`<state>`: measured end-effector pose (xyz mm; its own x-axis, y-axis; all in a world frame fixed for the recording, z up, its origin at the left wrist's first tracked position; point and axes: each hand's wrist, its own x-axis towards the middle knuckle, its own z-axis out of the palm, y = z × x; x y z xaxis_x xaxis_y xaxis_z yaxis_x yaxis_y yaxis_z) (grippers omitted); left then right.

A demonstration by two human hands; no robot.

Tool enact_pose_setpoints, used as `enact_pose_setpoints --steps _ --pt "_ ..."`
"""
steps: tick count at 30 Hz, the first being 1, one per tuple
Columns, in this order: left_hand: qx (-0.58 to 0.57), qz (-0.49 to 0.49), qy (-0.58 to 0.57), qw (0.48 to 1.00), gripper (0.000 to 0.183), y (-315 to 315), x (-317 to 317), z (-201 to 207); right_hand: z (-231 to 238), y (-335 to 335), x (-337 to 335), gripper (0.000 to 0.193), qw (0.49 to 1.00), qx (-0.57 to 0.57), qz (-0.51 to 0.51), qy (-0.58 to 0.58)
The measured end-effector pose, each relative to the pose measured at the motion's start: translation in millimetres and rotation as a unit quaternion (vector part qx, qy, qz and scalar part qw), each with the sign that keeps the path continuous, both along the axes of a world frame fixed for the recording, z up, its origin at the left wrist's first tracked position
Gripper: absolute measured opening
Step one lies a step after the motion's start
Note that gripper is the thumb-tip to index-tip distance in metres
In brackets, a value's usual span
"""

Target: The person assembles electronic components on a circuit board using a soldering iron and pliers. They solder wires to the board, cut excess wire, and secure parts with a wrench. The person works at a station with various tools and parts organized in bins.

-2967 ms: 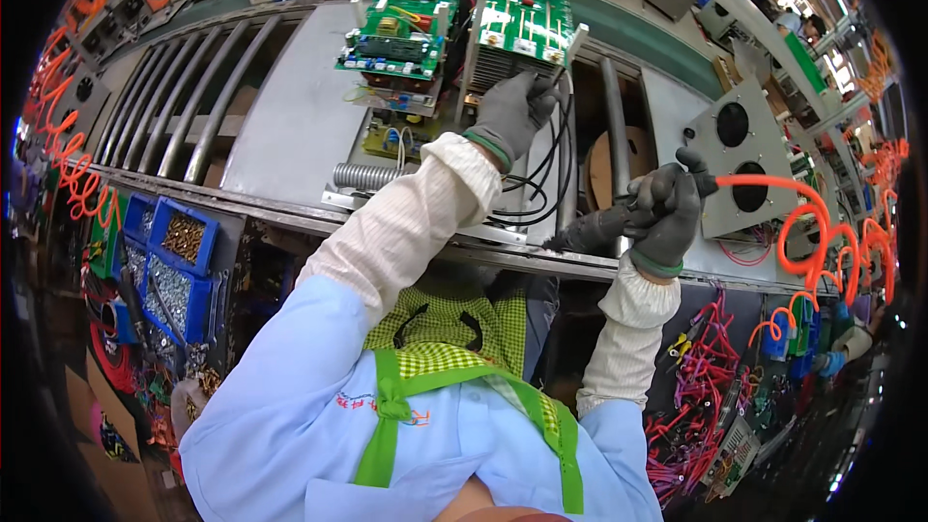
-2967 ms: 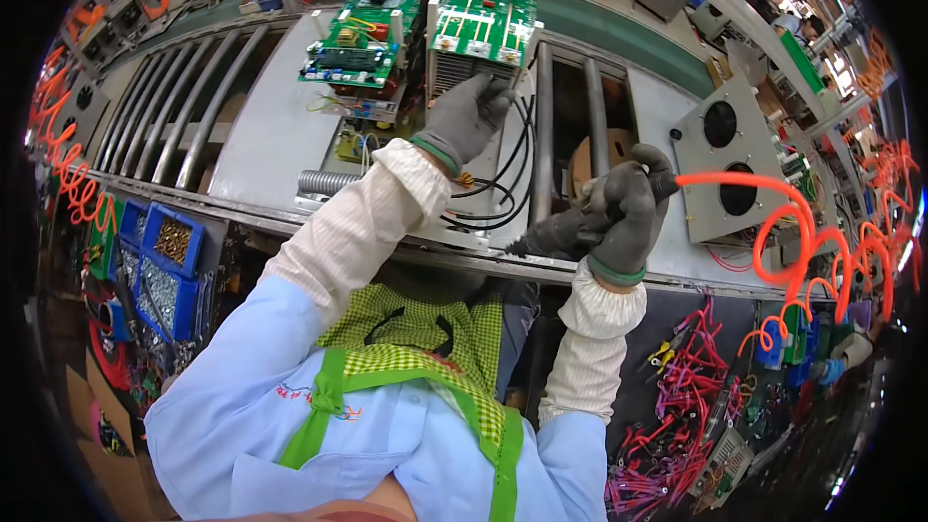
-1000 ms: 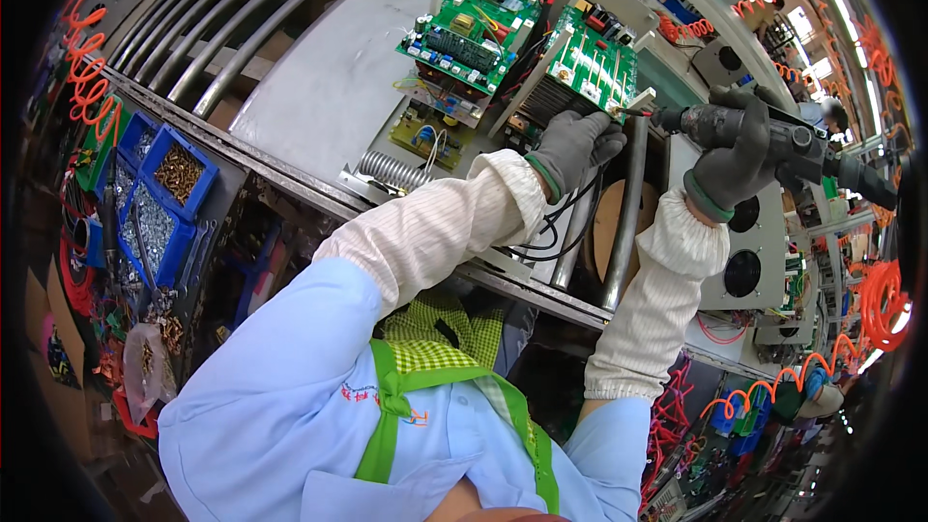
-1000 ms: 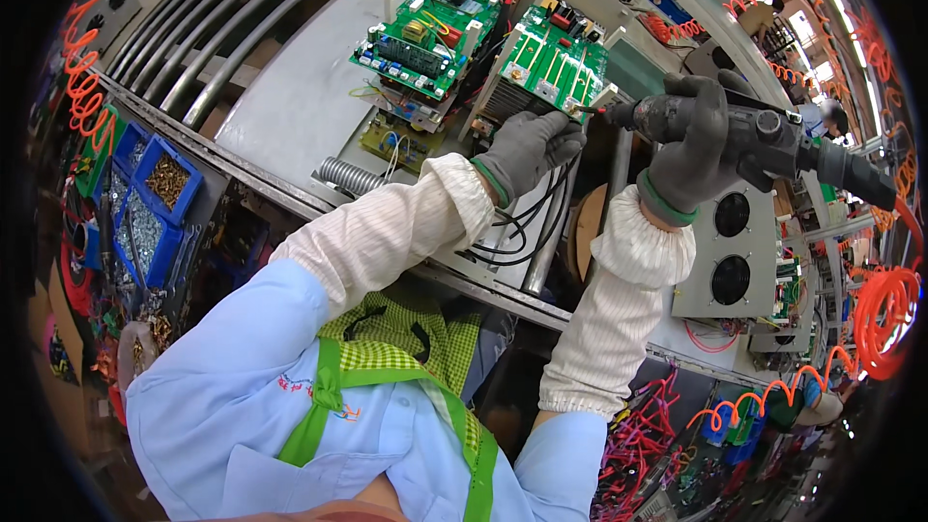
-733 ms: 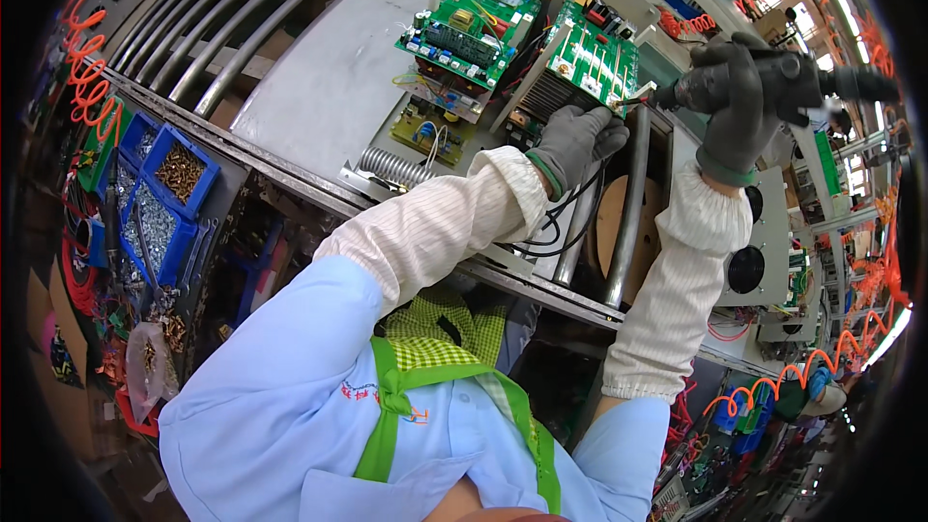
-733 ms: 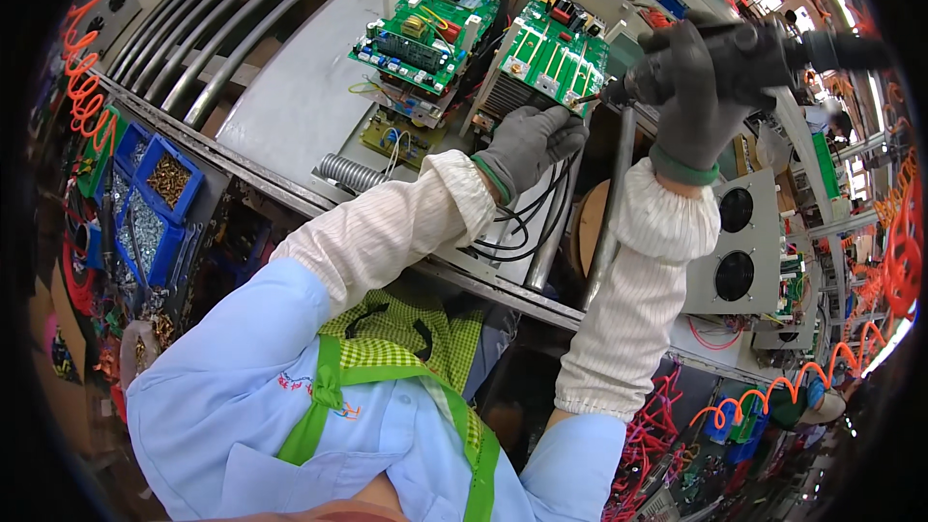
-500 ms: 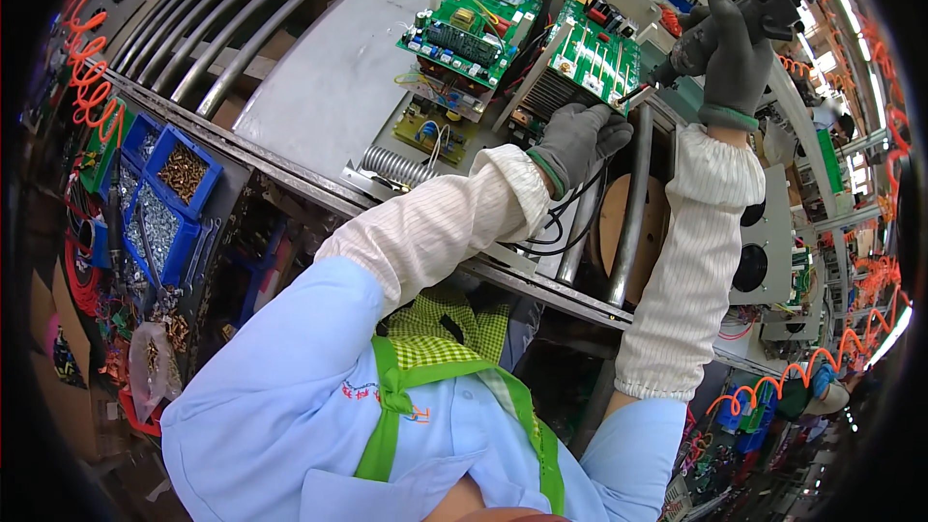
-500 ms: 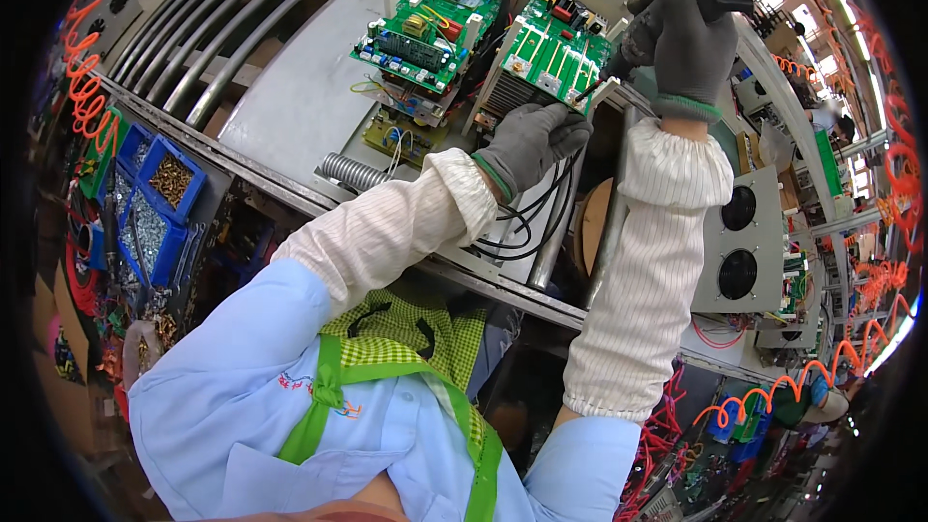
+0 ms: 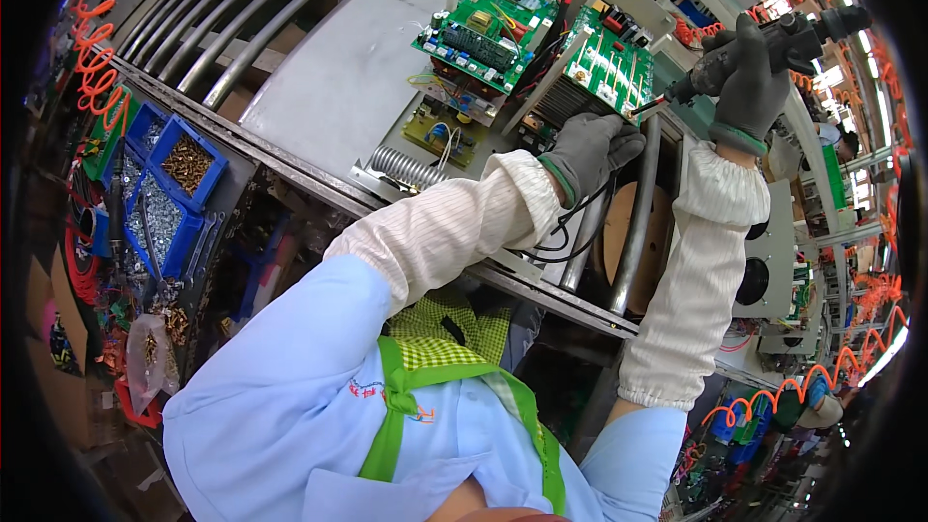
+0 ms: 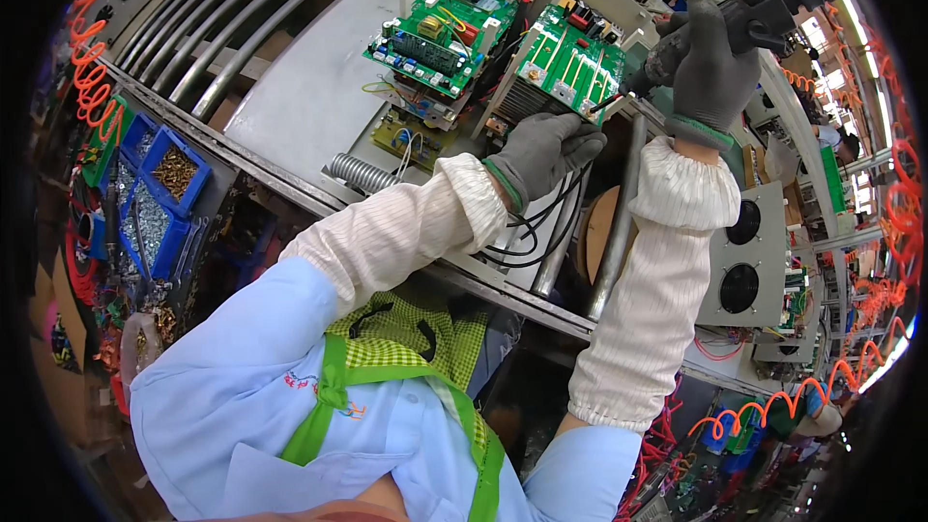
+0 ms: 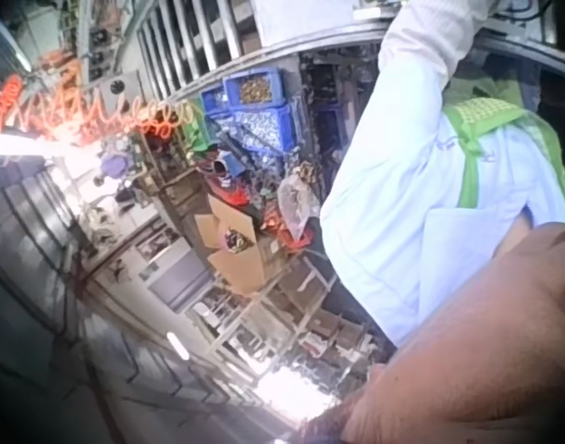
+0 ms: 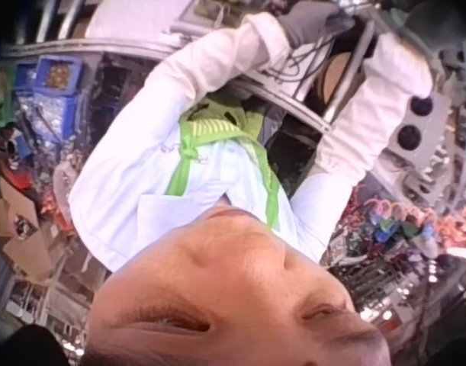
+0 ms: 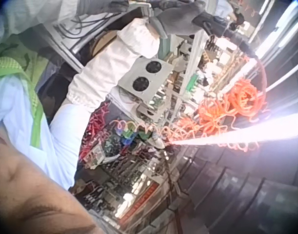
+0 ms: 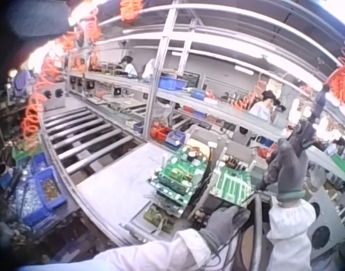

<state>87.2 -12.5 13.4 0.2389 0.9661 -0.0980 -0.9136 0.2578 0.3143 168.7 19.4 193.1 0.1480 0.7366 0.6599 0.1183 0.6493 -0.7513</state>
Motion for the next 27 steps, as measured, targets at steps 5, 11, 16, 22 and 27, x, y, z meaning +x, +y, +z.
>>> enact_pose_setpoints --steps 5,11,16,22,27 --pt "0.013 0.001 0.008 1.0 0.02 1 -1 -1 -1 -1 -2 0.02 1.0 0.013 -0.005 0.015" --pt "0.021 -0.009 0.024 0.999 0.021 4 -1 -8 -2 1 -2 0.02 1.0 0.017 -0.001 0.016" --pt "0.002 -0.014 0.048 0.999 0.02 1 -6 2 -1 1 0 0.019 1.0 0.012 0.001 0.001" --pt "0.018 -0.026 0.136 0.99 0.016 -9 -8 8 -3 6 8 0.018 1.0 -0.019 0.014 0.019" --pt "0.091 -0.055 0.291 0.951 0.016 -12 -13 12 -7 11 13 0.028 0.999 -0.016 0.021 -0.026"
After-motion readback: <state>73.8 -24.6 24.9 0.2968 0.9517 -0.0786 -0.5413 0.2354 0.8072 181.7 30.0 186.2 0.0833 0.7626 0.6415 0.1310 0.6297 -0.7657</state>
